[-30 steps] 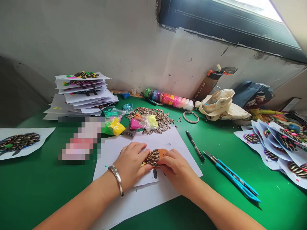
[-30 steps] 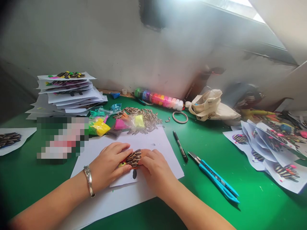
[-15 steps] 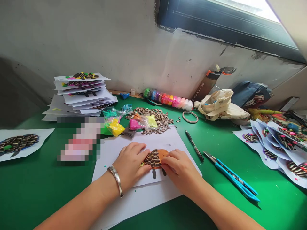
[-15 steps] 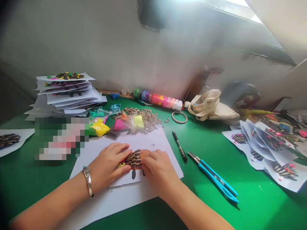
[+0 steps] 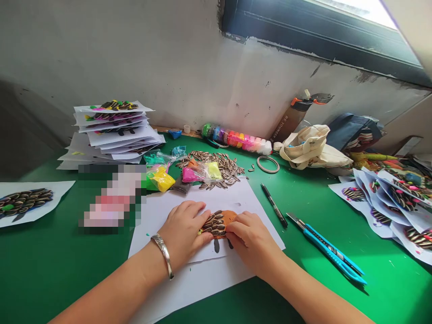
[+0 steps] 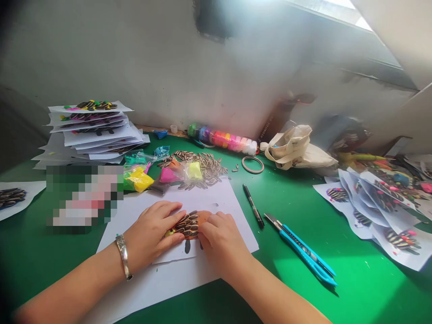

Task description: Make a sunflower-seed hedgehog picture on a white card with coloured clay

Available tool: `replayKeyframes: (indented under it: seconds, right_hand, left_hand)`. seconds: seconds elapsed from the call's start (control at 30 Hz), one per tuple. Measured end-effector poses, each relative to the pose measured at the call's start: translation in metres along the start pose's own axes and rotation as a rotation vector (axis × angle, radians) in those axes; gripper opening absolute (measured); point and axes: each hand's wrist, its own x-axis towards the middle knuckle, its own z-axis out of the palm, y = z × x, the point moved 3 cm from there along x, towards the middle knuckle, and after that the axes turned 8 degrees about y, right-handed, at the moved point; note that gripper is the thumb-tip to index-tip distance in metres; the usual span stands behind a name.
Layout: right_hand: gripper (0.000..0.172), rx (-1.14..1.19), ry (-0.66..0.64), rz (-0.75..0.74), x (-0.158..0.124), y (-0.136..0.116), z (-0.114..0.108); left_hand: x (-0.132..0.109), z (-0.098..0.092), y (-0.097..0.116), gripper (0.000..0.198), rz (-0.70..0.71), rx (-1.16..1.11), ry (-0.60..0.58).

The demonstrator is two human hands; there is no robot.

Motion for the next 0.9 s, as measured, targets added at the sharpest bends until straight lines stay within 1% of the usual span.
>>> replayKeyframes:
  seconds: [0.13, 0.23, 0.37, 0.47, 0.57, 0.63, 0.73, 0.9]
  right_hand:
    - [0.019, -0.006, -0.006, 0.003, 0.001, 0.000, 0.001]
    - [0.019, 0.015, 0.017, -0.007, 0.001, -0.001, 0.000]
    - [0.017, 0.075, 0.039, -0.008, 0.002, 0.001, -0.002]
    - [0.016, 0.121, 0.051, 0.036, 0.002, 0.006, -0.007]
    - [0.018, 0.124, 0.085, 0.091, 0.004, 0.013, -0.012]
    - [0.018, 0.130, 0.094, 0.108, 0.005, 0.016, -0.014]
    - [0.019, 0.143, 0.092, 0.120, 0.006, 0.019, -0.012]
    - [0.019, 0.134, 0.072, 0.115, 0.006, 0.020, -0.008]
  left_hand:
    - [0.000, 0.001, 0.000, 0.036, 0.009, 0.010, 0.013]
    - [-0.001, 0.002, -0.001, 0.036, 0.019, 0.011, 0.030]
    - [0.000, 0.001, -0.001, 0.036, 0.016, 0.000, 0.011]
    - [0.000, -0.001, -0.001, 0.038, 0.019, -0.016, -0.002]
    - [0.001, -0.002, -0.002, 0.038, 0.019, -0.037, 0.013]
    - [0.002, -0.003, -0.004, 0.035, 0.021, -0.053, 0.028]
    - [0.004, -0.005, -0.006, 0.030, 0.047, -0.070, 0.019]
    - [0.004, -0.013, -0.006, 0.031, 0.119, -0.011, -0.005]
